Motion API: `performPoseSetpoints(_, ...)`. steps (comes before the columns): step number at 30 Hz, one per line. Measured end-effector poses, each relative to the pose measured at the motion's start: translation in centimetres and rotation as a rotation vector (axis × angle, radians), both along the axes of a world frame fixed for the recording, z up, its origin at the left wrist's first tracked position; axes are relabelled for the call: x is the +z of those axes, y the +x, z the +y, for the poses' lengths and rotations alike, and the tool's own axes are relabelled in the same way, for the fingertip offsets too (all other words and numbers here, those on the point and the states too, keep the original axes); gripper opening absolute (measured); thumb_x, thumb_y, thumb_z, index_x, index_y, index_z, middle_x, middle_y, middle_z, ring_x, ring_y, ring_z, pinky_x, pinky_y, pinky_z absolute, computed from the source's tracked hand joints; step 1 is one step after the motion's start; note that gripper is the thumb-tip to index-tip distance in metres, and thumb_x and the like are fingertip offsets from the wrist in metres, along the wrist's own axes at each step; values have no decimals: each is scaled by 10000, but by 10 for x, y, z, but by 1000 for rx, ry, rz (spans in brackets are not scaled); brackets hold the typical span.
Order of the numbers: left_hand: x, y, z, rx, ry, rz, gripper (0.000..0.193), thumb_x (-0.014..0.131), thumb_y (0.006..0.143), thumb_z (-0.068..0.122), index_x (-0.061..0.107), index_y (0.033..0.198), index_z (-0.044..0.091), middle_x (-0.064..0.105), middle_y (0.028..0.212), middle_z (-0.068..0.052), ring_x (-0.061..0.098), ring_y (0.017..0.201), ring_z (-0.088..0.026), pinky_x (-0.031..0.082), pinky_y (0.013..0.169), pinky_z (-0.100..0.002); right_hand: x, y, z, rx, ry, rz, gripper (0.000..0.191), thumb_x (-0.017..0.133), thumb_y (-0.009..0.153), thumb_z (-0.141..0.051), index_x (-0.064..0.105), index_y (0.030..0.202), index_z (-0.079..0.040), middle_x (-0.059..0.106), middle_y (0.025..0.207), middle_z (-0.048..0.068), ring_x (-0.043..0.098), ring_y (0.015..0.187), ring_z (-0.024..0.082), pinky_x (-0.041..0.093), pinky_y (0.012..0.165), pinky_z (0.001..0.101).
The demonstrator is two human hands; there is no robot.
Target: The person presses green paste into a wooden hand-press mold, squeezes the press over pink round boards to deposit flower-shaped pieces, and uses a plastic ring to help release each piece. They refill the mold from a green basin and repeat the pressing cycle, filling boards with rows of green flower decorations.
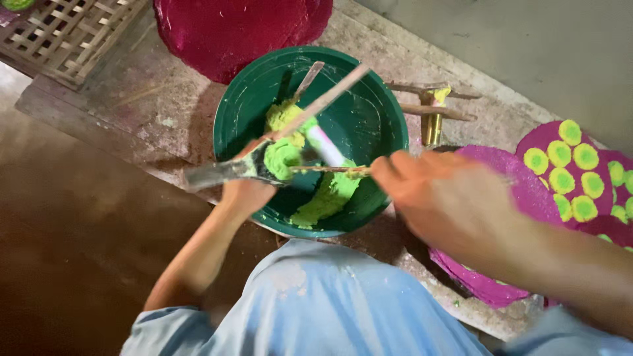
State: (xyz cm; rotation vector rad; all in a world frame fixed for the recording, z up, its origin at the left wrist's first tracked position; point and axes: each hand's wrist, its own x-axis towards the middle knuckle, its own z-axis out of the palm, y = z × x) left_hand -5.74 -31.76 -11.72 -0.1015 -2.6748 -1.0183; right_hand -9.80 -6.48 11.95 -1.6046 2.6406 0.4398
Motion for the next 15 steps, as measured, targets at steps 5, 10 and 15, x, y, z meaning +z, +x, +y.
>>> performPoseSetpoints(5,18,-5,8,-27,-152,246,736,826,632,266,640,1306,36,639,1360,-149,623,1172,-350,498,895,-436,-21,3,-45,98,23,74,129,636,825,-160,631,934,-91,639,796,71,697,659,245,559,547,385)
performPoseSetpoints(10,14,-6,18,-42,24,190,670,800,733,206,603,1360,73,655,1355,-123,648,1209,-316,544,953,-405,-52,1,-51,136,-47,102,193,651,789,-153,644,954,-53,631,770,69,686,640,222,540,527,340)
performPoseSetpoints(15,18,-5,-15,32,723,-25,600,724,910,309,537,1444,110,701,1306,-80,693,1175,-262,563,1008,-343,-1,-5,5,-21,-90,281,243,648,740,-138,698,978,-134,594,725,19,656,633,197,518,542,329)
